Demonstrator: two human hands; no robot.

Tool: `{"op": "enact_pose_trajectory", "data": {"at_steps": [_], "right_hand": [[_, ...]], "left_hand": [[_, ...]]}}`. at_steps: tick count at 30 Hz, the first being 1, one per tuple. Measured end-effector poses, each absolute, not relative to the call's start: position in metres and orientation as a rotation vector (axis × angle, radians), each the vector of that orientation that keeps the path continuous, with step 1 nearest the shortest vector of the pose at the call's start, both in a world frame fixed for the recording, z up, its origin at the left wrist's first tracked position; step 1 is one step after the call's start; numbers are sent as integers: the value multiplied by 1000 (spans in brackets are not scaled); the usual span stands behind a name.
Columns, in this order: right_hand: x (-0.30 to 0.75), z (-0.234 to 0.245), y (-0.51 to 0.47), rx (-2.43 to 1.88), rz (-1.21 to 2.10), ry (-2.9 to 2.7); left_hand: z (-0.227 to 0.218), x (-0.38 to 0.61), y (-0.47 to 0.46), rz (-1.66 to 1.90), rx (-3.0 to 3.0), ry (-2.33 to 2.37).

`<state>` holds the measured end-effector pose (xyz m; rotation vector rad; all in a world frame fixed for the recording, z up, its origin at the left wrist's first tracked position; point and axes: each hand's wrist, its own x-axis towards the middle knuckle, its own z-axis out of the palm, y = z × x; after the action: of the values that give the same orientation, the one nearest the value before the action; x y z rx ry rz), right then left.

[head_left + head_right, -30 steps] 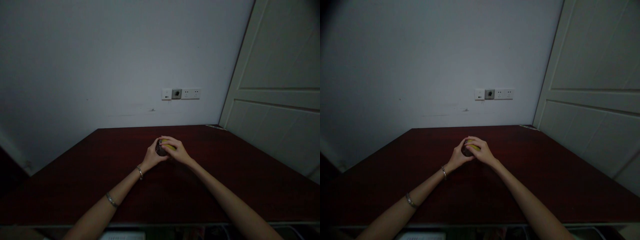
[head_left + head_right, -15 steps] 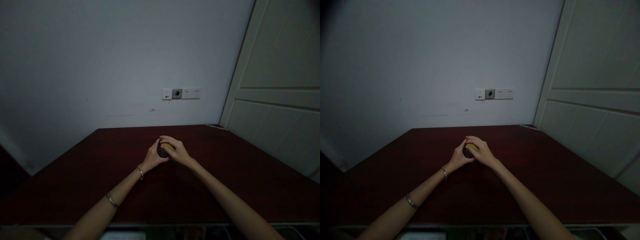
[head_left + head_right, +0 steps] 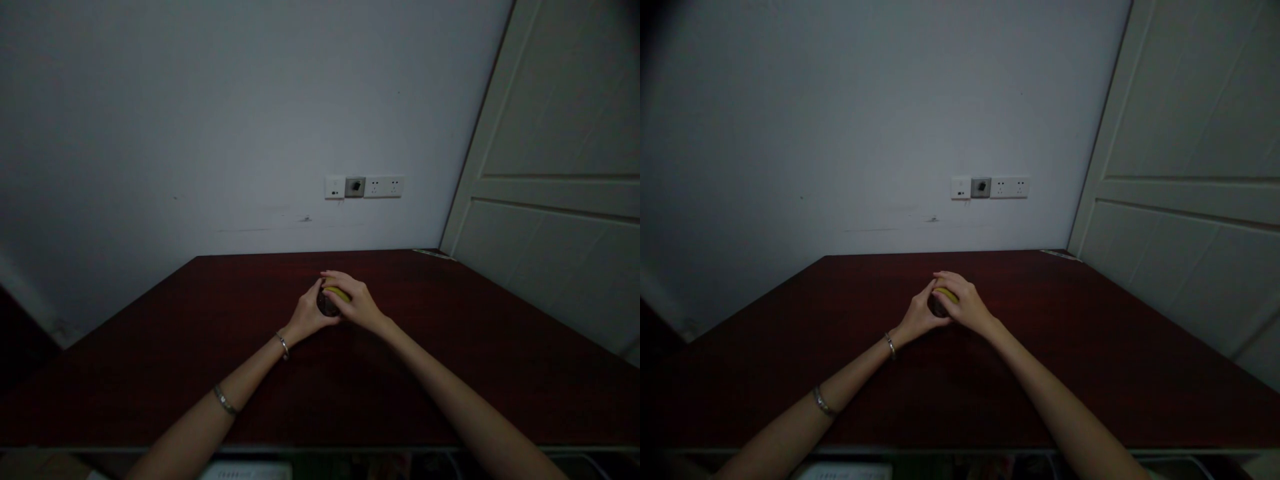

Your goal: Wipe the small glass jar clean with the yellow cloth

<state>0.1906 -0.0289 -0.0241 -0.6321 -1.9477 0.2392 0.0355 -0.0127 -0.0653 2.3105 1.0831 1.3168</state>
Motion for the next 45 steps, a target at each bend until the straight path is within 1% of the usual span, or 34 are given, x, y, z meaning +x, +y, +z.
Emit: {"op": "enact_pose_trajectory", "data": {"at_steps": [4,10,13,18,24,29,37,45], "right_hand": [[191,-25,-28,-566,227,-2007],[192,-31,-14,-678,554,-1711],[193,-31,-11,-651,650,-1642],[196,-29,-14,-572,679,-1671],[200,-31,-9,-569,725,-1651],[200,-32,-5,-616,774,-1571],[197,-30,-15,-575,709,-1646],[195,-34,-7,-692,748,-1489]], "left_hand": [[-65,36,-12,1316,2207,1116],[-59,39,-17,1291,2033,1097],[-57,42,-17,1308,1888,1017],[-61,46,-9,1367,1697,861],[-62,45,-9,1334,1650,775],[-59,46,-12,1303,1602,742],[-60,45,-8,1346,1577,738],[-58,46,-12,1286,1614,716]]}}
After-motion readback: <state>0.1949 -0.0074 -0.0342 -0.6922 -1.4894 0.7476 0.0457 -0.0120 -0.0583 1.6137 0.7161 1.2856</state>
